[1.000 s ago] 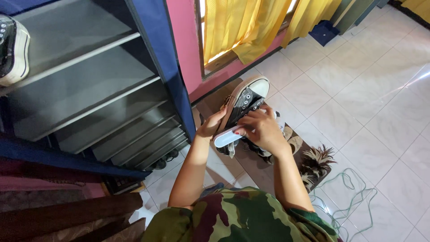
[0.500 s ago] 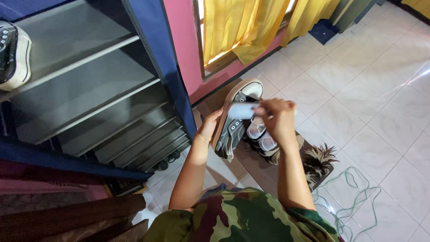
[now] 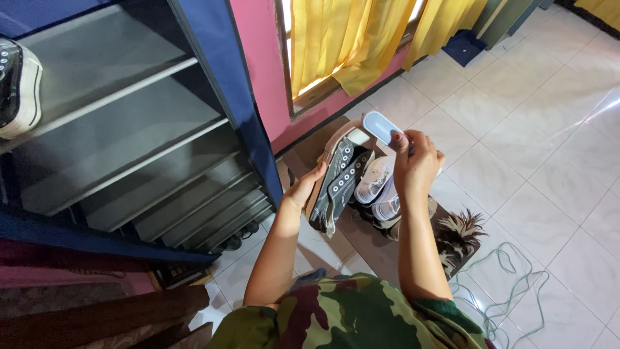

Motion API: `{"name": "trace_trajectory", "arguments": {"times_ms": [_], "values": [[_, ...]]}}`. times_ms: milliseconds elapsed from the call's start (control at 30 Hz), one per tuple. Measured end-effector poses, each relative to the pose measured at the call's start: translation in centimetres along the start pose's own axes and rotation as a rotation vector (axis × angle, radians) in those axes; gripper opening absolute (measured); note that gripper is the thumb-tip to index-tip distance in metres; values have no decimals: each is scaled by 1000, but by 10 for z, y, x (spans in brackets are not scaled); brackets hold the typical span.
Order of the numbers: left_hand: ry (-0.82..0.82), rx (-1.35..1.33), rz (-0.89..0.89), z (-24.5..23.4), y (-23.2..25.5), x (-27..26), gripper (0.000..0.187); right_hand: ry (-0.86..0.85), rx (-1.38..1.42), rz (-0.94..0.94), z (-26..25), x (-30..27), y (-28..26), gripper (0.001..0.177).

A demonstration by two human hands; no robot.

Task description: The person uses a brush to clean several pairs of shoes on a low table, including black and white sneakers. The person brushes the uppers and soles, then places the cleaned shoes on a nearby shoe rack.

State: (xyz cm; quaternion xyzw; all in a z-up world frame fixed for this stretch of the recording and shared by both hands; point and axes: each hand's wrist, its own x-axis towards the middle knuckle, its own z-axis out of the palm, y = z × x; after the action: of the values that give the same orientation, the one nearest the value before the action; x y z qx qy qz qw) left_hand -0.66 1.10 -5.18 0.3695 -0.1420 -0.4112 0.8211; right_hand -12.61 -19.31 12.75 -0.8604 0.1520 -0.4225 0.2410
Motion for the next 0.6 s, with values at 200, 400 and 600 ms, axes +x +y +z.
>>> {"name": "trace_trajectory", "arguments": {"times_ms": [200,400,600], "values": [[32,-75,-27,6,0,4,65,-177,37,-64,3,-9,-16,37],[-117,-126,8,56,40,-17,67,-110,-8,20,6,3,18,30],[-55,-318,142,29,30,-2,66,-437,10,-163,-2,-22,-33,25]]}}
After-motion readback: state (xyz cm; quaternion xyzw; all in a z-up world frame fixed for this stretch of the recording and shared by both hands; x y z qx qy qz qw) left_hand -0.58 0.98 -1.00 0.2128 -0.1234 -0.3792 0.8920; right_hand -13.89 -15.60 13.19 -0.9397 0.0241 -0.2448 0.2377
